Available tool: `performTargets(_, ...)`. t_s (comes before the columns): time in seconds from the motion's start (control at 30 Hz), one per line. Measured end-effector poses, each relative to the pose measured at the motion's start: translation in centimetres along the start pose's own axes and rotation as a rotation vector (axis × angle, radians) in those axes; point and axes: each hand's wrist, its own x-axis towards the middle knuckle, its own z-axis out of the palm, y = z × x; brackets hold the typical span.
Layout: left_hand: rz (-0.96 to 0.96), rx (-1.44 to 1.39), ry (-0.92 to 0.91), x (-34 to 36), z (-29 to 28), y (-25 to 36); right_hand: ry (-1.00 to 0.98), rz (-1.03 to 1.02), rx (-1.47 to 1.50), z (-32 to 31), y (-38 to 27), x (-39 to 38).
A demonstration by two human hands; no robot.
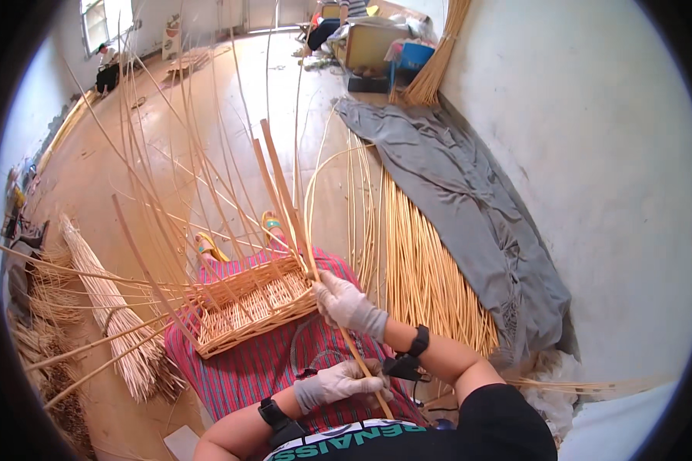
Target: The recorder is weaving a rectangular basket using long, thin reed-like strips, including measuring dimensions with a tape measure.
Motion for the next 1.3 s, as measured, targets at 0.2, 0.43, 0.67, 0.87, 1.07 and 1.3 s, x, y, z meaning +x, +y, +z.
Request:
performTargets(0.2,0.421,0.658,-0.247,3.4,2.0,-1.3,-0.172,-0.513,-0.413,2.3,-6.4,-10.3)
performTargets(0.43,0.392,0.362,0.048,1.3,-1.7,-0.5,0.407,-0.644,-0.028,-0.6,-8.3,-9.9)
performTargets(0.67,0.213,0.770,0.754,-9.7,-7.4,-0.2,0.147,-0.433,-0.116,-3.0,-2.5,-6.9)
performTargets(0.87,0.207,1.487,1.278,-14.3,-11.0,3.3,0.502,-0.426,0.239,-5.3,2.7,-3.1)
performTargets(1.07,0.236,1.395,1.221,-15.1,-12.4,3.6,0.413,-0.484,0.373,-5.5,6.8,-2.7)
performTargets(1.3,0.418,1.088,1.654,-4.6,-8.0,1.9,0.521,-0.621,0.408,-4.3,7.5,-2.8)
